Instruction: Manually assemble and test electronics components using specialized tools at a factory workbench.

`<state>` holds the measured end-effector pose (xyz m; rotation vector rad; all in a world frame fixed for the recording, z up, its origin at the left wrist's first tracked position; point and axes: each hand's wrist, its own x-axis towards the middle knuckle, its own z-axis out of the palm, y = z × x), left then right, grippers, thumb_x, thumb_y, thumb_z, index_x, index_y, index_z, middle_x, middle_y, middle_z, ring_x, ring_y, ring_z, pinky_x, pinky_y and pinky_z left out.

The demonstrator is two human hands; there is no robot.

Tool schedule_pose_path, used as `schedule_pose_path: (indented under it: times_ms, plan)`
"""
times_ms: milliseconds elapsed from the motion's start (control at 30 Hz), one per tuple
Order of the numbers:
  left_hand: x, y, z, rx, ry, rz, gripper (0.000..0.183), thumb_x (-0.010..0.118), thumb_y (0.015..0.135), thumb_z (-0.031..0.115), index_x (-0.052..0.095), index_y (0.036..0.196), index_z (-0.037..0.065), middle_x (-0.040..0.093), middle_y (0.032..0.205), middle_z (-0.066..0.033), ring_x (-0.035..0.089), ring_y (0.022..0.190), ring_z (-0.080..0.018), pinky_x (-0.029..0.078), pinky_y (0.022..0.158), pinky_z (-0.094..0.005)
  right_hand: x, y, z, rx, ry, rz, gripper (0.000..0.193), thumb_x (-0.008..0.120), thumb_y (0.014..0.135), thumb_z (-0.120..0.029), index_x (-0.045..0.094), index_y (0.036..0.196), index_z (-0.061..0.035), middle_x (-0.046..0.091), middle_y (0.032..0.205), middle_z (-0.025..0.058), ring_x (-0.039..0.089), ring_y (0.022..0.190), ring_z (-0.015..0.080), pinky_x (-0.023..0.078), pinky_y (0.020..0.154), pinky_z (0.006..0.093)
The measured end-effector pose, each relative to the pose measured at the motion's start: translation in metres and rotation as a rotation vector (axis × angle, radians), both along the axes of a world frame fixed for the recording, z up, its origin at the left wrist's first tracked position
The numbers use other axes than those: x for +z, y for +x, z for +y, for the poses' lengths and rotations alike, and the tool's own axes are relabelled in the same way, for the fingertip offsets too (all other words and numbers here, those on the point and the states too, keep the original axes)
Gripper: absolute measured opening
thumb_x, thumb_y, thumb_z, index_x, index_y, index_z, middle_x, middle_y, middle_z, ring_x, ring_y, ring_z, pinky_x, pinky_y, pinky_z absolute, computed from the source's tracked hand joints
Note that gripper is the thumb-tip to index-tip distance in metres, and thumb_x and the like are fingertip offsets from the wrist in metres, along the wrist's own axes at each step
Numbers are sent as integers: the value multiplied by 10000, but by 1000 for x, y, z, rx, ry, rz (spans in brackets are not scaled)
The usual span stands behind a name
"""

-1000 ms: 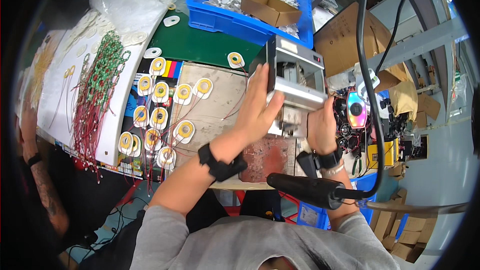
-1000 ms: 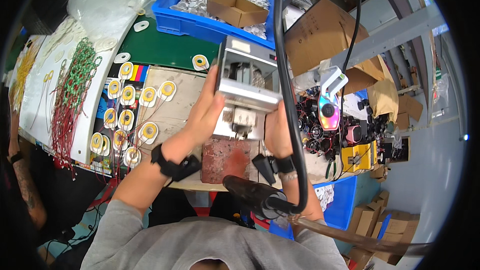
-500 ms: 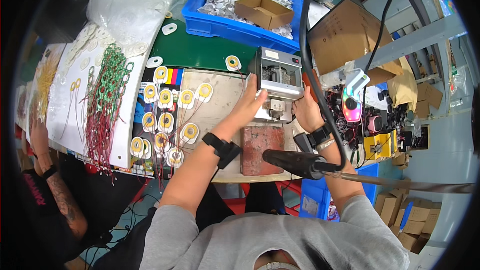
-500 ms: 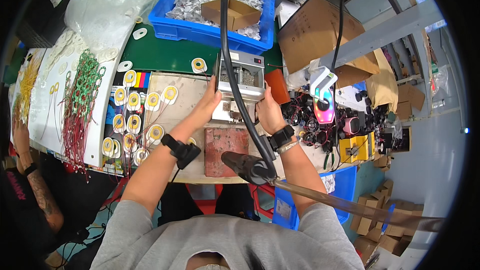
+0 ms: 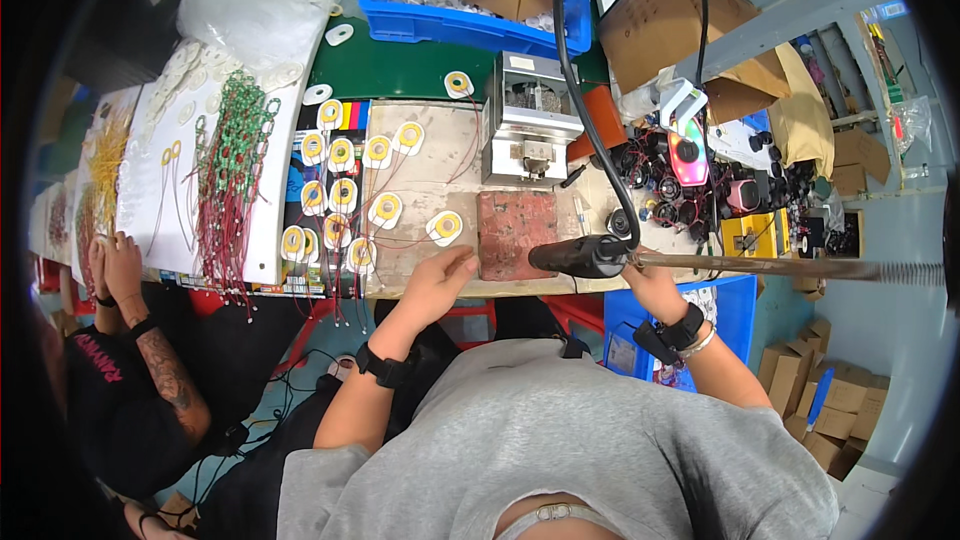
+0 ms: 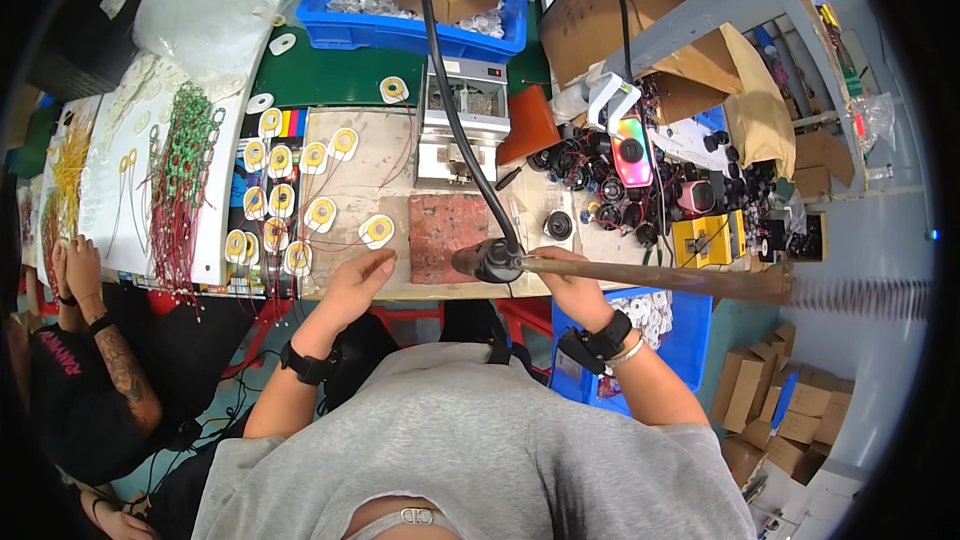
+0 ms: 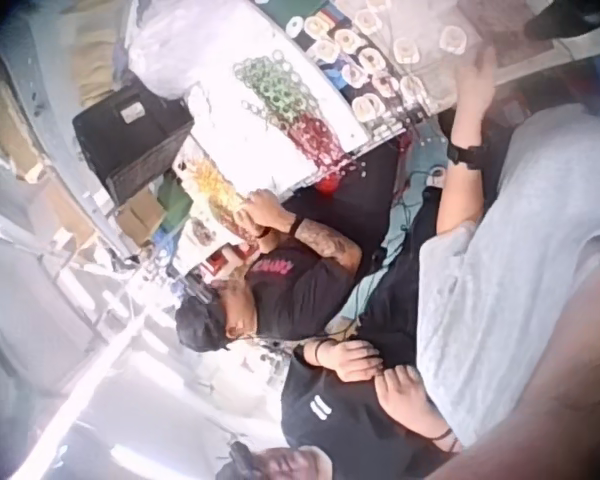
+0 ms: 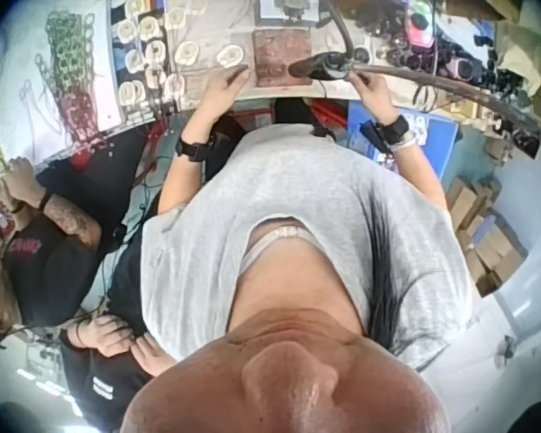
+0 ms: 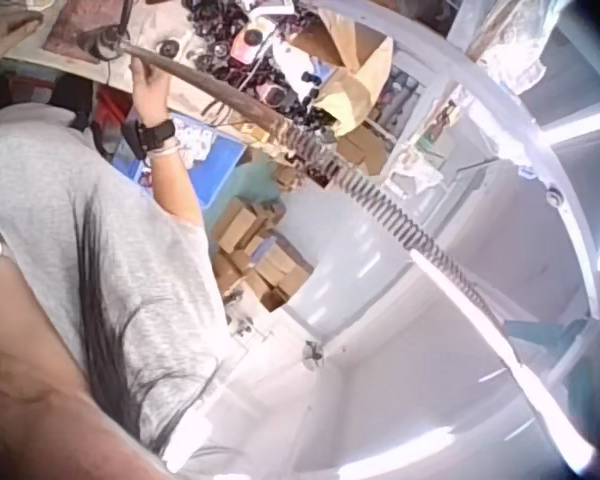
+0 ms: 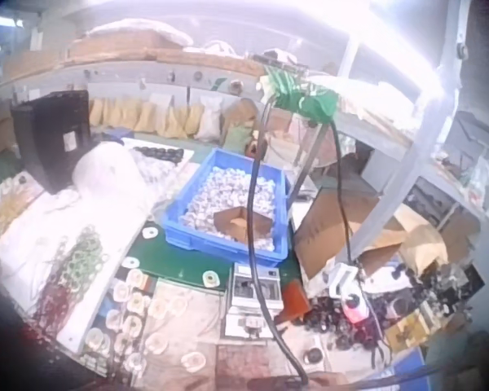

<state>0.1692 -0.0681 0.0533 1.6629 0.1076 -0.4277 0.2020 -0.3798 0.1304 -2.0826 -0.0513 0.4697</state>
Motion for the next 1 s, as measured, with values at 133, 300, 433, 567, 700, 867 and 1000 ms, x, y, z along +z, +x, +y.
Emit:
schedule_pose_path:
  times_ms: [133, 300, 433, 567, 700, 867, 1000]
  plan:
    - [-1, -17, 11, 81, 3, 20, 411, 535, 877, 282, 526, 1113, -54, 604, 1015, -142, 563, 934, -177, 425, 826, -281, 8, 1, 6, 11, 32, 85, 240, 552, 868, -143, 569, 1025, 38, 615, 893, 77, 562, 807, 117, 450, 735, 245]
    - [21, -14, 17, 143, 18, 7, 409, 543, 871, 275, 528, 1093, -68, 613, 989, -159, 575, 923, -183, 434, 817, -279, 3, 6, 1, 17, 185, 18, 269, 531, 885, -174, 560, 1015, 60, 615, 893, 81, 574, 841, 121, 456, 746, 253]
    - [19, -19, 19, 72, 103, -55, 463, 508, 882, 309, 498, 1148, -70, 576, 1096, -195, 540, 1032, -245, 392, 907, -329, 9, -11, -7, 27, 5, -56, 276, 528, 872, -187, 581, 1006, 48, 636, 887, 126, 580, 797, 149, 455, 734, 295]
    - [13, -14, 13, 90, 62, 22, 448, 535, 867, 333, 544, 1097, -51, 610, 1011, -150, 558, 944, -203, 415, 845, -305, -35, -17, -21, -24, 150, -56, 275, 569, 850, -193, 594, 1000, 36, 636, 816, 80, 568, 741, 120, 457, 681, 266]
    - [22, -5, 10, 98, 19, 0, 353, 540, 881, 237, 547, 1083, -53, 608, 952, -68, 562, 869, -122, 437, 791, -246, -27, -12, -24, -28, 194, -84, 236, 537, 876, -146, 586, 973, 63, 628, 886, 103, 609, 804, 146, 483, 715, 256]
    - [36, 13, 10, 70, 71, -69, 316, 521, 894, 214, 548, 1092, -30, 609, 973, -65, 568, 895, -119, 447, 778, -235, -22, 0, -21, -84, 277, -105, 200, 536, 862, -103, 594, 941, 71, 631, 874, 113, 619, 792, 172, 503, 724, 271]
    - [35, 16, 10, 91, 41, -94, 330, 524, 893, 236, 553, 1082, -32, 606, 980, -69, 567, 900, -115, 445, 781, -232, -25, 8, -18, -97, 313, -71, 194, 535, 867, -106, 587, 943, 64, 630, 847, 100, 617, 787, 165, 494, 706, 265]
